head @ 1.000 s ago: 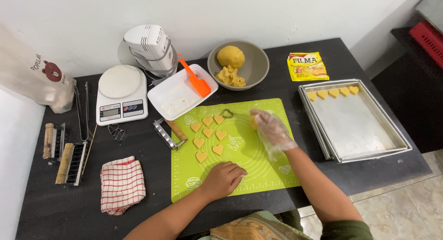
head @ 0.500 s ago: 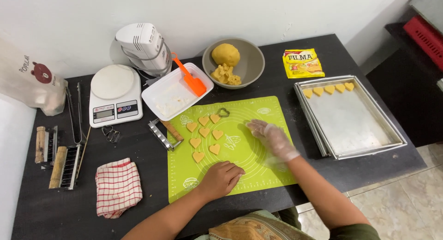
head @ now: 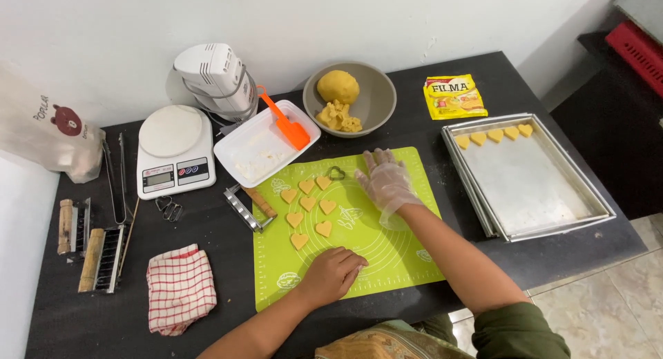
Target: Transferring heart-shaped cookie dough pieces from a silicone mat to a metal baking tray in a bakery setting.
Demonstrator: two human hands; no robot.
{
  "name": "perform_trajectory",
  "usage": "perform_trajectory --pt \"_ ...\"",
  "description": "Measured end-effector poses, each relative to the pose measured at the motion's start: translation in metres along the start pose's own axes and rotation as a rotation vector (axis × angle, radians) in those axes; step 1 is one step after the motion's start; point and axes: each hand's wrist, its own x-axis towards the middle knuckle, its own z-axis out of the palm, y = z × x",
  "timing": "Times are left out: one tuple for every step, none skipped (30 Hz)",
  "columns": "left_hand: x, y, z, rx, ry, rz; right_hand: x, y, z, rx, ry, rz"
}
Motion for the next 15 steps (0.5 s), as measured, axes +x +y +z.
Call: perform_trajectory --pt "0.000 0.000 0.000 -0.006 0.003 0.001 0.001 0.001 0.000 0.036 0.009 -0.015" --pt "0.001 0.000 0.000 -0.011 0.006 0.003 0.001 0.003 0.001 0.073 0.019 -0.029" --pt "0.001 0.000 0.000 -0.012 0.004 0.002 -0.002 0.002 -0.003 0.074 0.018 -0.029" --pt "0.002 0.000 -0.001 -0.025 -0.001 -0.005 -0.006 0.002 -0.006 0.080 0.014 -0.058" --pt "0.003 0.000 -0.001 -0.039 -0.008 -0.011 -0.009 0.003 -0.009 0.087 0.011 -0.086" --pt "0.003 0.001 -0.003 -0.039 -0.010 -0.010 -0.012 0.000 -0.012 0.090 0.010 -0.084" --pt "0.004 0.001 -0.004 -0.077 -0.002 -0.031 -0.015 -0.002 -0.016 0.026 -0.029 -0.084" --pt "0.005 0.002 -0.005 -0.114 0.006 -0.051 -0.017 -0.005 -0.019 -0.039 -0.068 -0.084" --pt "0.007 0.003 -0.006 -0.116 0.009 -0.055 -0.021 -0.007 -0.022 -0.042 -0.071 -0.086" --pt "0.008 0.003 -0.008 -0.145 0.001 -0.084 -0.025 -0.009 -0.024 -0.077 -0.084 -0.101" --pt "0.008 0.004 -0.010 -0.174 -0.008 -0.114 -0.029 -0.012 -0.026 -0.109 -0.097 -0.117" --pt "0.009 0.003 -0.011 -0.175 -0.007 -0.119 -0.033 -0.014 -0.026 -0.111 -0.101 -0.120" --pt "0.009 0.003 -0.012 -0.185 -0.013 -0.130 -0.038 -0.016 -0.027 -0.144 -0.064 -0.134" --pt "0.009 0.004 -0.013 -0.195 -0.018 -0.142 -0.043 -0.017 -0.027 -0.176 -0.028 -0.148" --pt "0.011 0.003 -0.013 -0.195 -0.015 -0.143 -0.035 -0.015 -0.018 -0.179 -0.027 -0.149"
